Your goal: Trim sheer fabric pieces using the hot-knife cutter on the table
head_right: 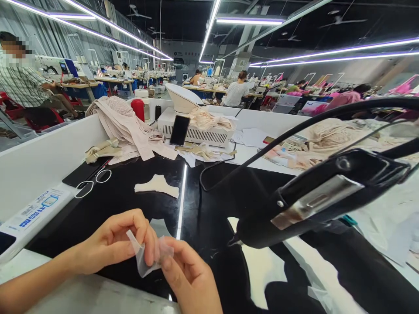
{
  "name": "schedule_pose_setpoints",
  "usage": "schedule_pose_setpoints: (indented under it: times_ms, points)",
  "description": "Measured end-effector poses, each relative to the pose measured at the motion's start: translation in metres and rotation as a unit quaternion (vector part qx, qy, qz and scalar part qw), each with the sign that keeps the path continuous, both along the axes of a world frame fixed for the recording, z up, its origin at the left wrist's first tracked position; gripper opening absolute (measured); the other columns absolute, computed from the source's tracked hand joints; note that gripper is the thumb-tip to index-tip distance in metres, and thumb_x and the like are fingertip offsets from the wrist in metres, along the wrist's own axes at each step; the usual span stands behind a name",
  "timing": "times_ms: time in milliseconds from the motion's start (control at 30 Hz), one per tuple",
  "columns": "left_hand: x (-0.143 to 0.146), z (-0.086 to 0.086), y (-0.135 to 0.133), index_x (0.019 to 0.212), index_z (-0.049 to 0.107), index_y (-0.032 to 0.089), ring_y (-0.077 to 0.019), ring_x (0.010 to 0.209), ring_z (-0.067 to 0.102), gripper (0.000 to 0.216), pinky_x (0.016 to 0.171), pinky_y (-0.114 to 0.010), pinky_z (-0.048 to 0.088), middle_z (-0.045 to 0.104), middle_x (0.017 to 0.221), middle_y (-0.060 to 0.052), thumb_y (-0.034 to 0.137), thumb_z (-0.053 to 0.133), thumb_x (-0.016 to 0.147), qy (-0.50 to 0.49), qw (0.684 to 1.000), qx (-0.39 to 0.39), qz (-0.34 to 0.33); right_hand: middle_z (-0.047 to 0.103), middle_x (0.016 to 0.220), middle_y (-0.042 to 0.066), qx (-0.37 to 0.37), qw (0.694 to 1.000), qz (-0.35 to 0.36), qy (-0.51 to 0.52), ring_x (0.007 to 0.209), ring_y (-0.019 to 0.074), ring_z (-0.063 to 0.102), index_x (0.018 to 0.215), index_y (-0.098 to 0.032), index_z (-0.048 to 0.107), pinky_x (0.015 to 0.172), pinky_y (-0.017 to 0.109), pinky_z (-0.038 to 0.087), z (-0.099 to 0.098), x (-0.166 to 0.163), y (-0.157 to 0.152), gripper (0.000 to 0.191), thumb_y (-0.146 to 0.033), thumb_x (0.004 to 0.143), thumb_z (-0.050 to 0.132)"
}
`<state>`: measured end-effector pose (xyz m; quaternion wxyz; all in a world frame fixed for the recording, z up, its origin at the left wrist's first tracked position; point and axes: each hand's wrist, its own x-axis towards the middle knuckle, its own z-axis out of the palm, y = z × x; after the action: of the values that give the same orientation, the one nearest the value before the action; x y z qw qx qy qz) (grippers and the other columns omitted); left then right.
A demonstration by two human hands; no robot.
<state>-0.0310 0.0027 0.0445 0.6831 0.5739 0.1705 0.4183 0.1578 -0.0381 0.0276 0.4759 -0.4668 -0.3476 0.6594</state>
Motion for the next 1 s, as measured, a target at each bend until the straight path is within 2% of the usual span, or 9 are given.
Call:
schedule_pose_setpoints:
  times_ms: [100,167,233,333,467,567,667,833,1000]
  points:
    - [0.002,0.001,0.001,0.088,0.06,0.017,-0.0216,0.082,0.07,0.035,0.081,-0.037,0.055,0.072,0.085,-0.009,0.051,0.064,0.095,0.035,0.998,-0.042,0.017,0.07,0.077,0.003,0.048,0.995,-0.038,-0.073,0.077,0.0193,0.062,0.074,-0.022,0.076,0.076,0.029,0.052,0.008,0.0,0.003,0.039,-0.06,0.071,0.082]
    - [0.004,0.001,0.003,0.087,0.059,0.016,-0.0202,0.073,0.071,0.044,0.071,-0.032,0.057,0.07,0.08,-0.007,0.06,0.063,0.091,0.046,0.994,-0.084,0.044,0.064,0.068,0.001,0.069,0.99,-0.035,-0.119,0.066,0.0167,0.056,0.072,-0.022,0.073,0.066,0.026,0.048,0.014,0.004,0.005,0.039,-0.061,0.073,0.08]
    - [0.007,-0.002,0.006,0.09,0.058,0.017,-0.0184,0.067,0.072,0.047,0.06,-0.027,0.057,0.069,0.087,-0.006,0.063,0.067,0.087,0.055,0.99,-0.116,0.066,0.061,0.063,-0.001,0.081,0.986,-0.014,-0.148,0.061,0.0153,0.052,0.071,-0.023,0.071,0.061,0.026,0.045,0.019,0.006,0.006,0.038,-0.06,0.076,0.077]
    - [0.01,-0.006,0.007,0.099,0.057,0.019,-0.0167,0.062,0.073,0.049,0.053,-0.024,0.055,0.069,0.102,-0.007,0.061,0.074,0.081,0.077,0.985,-0.146,0.058,0.058,0.059,-0.002,0.088,0.981,0.033,-0.172,0.057,0.0136,0.05,0.071,-0.023,0.071,0.057,0.024,0.041,0.021,0.007,0.01,0.037,-0.059,0.08,0.073]
    - [0.01,-0.007,0.005,0.091,0.062,0.017,-0.0132,0.057,0.069,0.035,0.055,-0.021,0.052,0.069,0.08,-0.001,0.045,0.079,0.08,0.156,0.975,-0.153,0.047,0.056,0.059,-0.002,0.099,0.973,0.062,-0.201,0.056,0.0125,0.048,0.071,-0.022,0.07,0.056,0.024,0.039,0.021,0.004,0.017,0.036,-0.056,0.083,0.071]
    - [0.011,-0.004,0.005,0.077,0.06,0.016,-0.0102,0.05,0.063,0.027,0.051,-0.02,0.048,0.068,0.069,-0.001,0.038,0.075,0.081,0.182,0.965,-0.175,0.074,0.058,0.063,-0.003,0.098,0.971,0.038,-0.214,0.056,0.0131,0.049,0.084,-0.024,0.069,0.054,0.024,0.041,0.022,0.003,0.02,0.033,-0.057,0.084,0.068]
    - [0.012,-0.004,0.007,0.077,0.058,0.017,-0.0086,0.044,0.057,0.025,0.046,-0.018,0.044,0.068,0.064,0.0,0.037,0.072,0.081,0.195,0.956,-0.193,0.108,0.064,0.073,-0.002,0.104,0.968,-0.003,-0.23,0.056,0.0135,0.051,0.103,-0.027,0.064,0.054,0.024,0.045,0.019,0.005,0.02,0.037,-0.059,0.084,0.068]
    - [0.009,-0.012,0.009,0.082,0.06,0.019,-0.0089,0.049,0.059,0.021,0.051,-0.019,0.045,0.068,0.067,0.003,0.039,0.067,0.086,0.247,0.945,-0.146,0.158,0.061,0.065,-0.002,0.172,0.92,0.013,-0.352,0.054,0.014,0.05,0.077,-0.027,0.069,0.054,0.025,0.043,0.01,0.014,0.025,0.02,-0.045,0.087,0.069]
    - [0.007,-0.007,0.007,0.094,0.057,0.022,-0.0111,0.057,0.062,0.007,0.057,-0.021,0.046,0.067,0.073,0.006,0.028,0.059,0.09,0.33,0.92,-0.093,0.187,0.071,0.082,0.0,0.293,0.863,0.045,-0.409,0.065,0.0153,0.062,0.09,-0.03,0.075,0.059,0.023,0.05,0.0,0.022,0.036,0.019,-0.038,0.096,0.06]
